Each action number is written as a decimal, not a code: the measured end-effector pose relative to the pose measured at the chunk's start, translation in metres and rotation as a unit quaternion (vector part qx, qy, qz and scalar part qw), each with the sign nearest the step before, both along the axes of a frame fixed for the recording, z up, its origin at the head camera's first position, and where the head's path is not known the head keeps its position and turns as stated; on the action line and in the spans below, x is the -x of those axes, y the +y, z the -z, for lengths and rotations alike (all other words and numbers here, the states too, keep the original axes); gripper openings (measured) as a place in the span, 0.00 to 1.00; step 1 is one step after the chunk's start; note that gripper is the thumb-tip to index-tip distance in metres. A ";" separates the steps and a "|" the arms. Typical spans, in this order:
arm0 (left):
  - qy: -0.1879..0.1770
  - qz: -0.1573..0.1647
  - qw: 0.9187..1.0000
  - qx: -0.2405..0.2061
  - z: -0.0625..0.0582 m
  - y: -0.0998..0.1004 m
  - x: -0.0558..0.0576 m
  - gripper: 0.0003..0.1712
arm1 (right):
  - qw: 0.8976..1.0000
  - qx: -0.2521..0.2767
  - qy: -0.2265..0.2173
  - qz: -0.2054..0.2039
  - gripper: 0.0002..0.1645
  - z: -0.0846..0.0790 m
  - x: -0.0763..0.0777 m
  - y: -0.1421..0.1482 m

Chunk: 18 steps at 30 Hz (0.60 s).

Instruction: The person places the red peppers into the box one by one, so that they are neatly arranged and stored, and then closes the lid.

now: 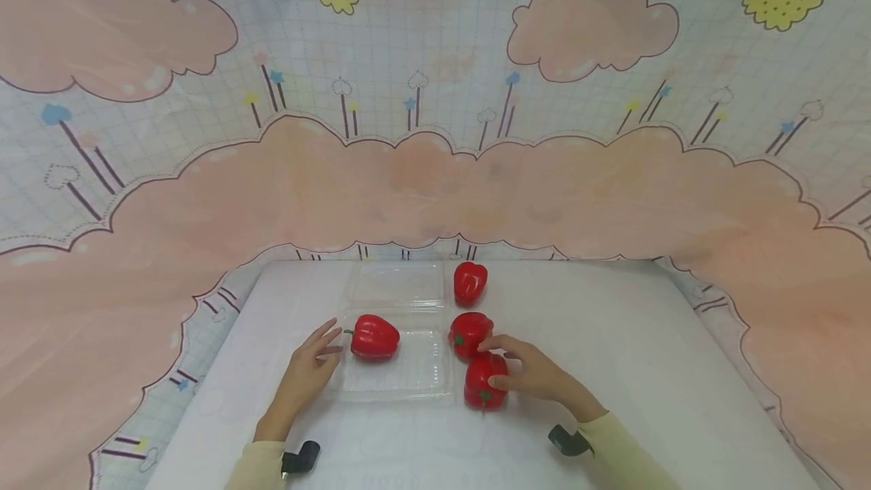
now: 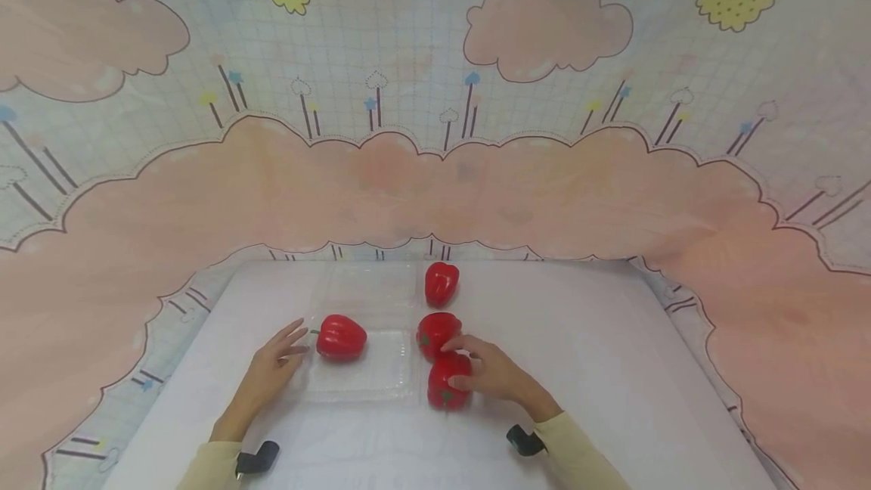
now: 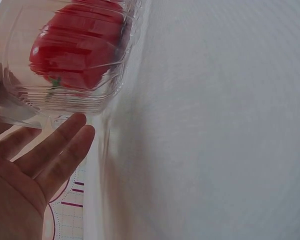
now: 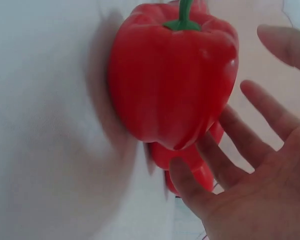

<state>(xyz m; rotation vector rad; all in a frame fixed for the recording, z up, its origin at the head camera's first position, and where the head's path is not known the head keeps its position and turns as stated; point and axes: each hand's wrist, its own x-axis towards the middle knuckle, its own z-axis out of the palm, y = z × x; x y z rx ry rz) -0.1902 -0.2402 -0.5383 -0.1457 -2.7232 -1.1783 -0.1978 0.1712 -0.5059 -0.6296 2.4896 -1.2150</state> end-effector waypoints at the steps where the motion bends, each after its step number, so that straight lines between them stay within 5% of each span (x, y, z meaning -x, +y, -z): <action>1: 0.000 0.000 1.000 0.000 0.000 0.000 0.000 0.27 | 1.000 0.000 -0.003 -0.005 0.36 0.001 0.000 0.001; 18: 0.002 0.003 1.000 0.000 0.001 0.000 0.000 0.27 | 0.999 -0.004 -0.005 -0.049 0.40 0.008 0.001 0.004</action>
